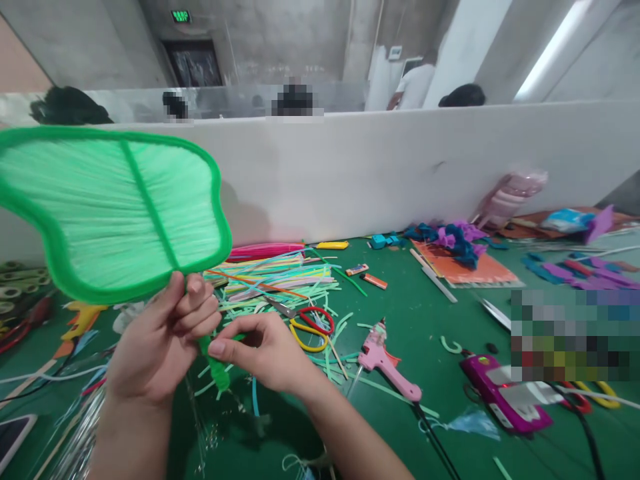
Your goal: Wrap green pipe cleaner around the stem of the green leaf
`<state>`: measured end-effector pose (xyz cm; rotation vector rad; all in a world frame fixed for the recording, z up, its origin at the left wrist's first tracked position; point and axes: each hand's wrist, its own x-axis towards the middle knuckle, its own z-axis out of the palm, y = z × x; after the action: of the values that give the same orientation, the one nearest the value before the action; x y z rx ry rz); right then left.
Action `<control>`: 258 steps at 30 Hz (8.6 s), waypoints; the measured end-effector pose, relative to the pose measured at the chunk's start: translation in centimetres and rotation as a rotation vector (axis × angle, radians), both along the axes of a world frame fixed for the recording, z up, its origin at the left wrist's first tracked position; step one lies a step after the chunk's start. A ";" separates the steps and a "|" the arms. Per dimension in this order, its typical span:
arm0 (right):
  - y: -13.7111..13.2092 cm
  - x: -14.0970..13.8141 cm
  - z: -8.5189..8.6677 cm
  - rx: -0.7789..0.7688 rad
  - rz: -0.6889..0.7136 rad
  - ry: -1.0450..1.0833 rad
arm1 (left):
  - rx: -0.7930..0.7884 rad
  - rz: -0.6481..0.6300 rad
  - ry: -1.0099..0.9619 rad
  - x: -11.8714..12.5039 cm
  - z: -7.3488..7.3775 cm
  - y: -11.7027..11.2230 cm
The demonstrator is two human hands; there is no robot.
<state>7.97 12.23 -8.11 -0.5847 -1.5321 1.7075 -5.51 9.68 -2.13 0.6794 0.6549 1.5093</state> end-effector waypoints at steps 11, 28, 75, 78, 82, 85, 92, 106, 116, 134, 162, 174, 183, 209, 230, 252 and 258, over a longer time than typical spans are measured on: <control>-0.8 -0.2 -0.3 0.670 -0.433 -0.287 | -0.058 0.220 0.319 0.5 -1.0 0.2; -0.8 -0.8 0.2 0.076 -0.172 0.061 | 0.031 -0.051 -0.096 -0.3 -0.7 0.2; -1.3 -0.8 -0.3 0.767 -0.499 -0.372 | -0.031 0.310 0.336 1.4 -0.5 -0.1; -1.2 -0.9 -0.5 0.872 -0.519 -0.425 | 0.009 0.413 0.347 2.2 -0.5 0.0; -0.7 -0.1 0.4 0.573 -0.334 -0.210 | -0.005 0.359 0.182 1.9 0.3 -0.2; -0.3 0.5 1.2 0.300 -0.129 -0.100 | -0.081 0.204 0.009 1.2 1.0 -0.3; -0.5 0.0 0.0 -0.247 0.184 0.107 | -0.021 -0.003 -0.301 0.6 0.7 0.0; -1.7 -0.6 -0.1 0.644 -0.360 -0.258 | -0.060 0.369 0.133 1.7 -0.1 0.1; -0.9 -0.4 0.0 -0.201 0.042 0.041 | -0.049 -0.029 -0.181 -0.2 0.1 0.2; -2.1 -0.8 -0.1 0.816 -0.478 -0.388 | -0.030 0.425 0.185 2.2 0.2 0.6; 0.6 -0.1 -1.2 0.008 0.013 -0.053 | -0.002 0.166 0.170 0.0 -0.9 2.1; 0.3 -1.3 -2.5 -0.376 0.108 0.276 | 0.009 -0.104 -0.080 -0.4 -0.6 1.9; 0.1 -1.5 -3.7 -0.368 0.097 0.226 | -0.077 -0.058 -0.006 -2.3 -3.1 3.3; -3.7 -1.7 -4.5 0.061 -0.122 -0.020 | 0.030 -0.062 0.088 -3.1 -4.6 1.7; -2.2 -0.9 -4.8 -0.020 -0.104 -0.063 | 0.016 -0.126 0.191 -3.4 -6.5 1.8; -2.6 -1.7 -6.1 0.158 -0.468 -0.313 | -0.032 -0.045 0.131 -1.7 -6.3 1.3; -2.2 -1.7 -6.2 0.214 -0.541 -0.351 | -0.032 -0.062 0.120 -1.5 -7.0 1.7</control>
<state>6.30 9.98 -14.32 -1.1105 -1.5778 1.0551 -6.97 11.36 -9.10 0.7630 0.7410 1.4061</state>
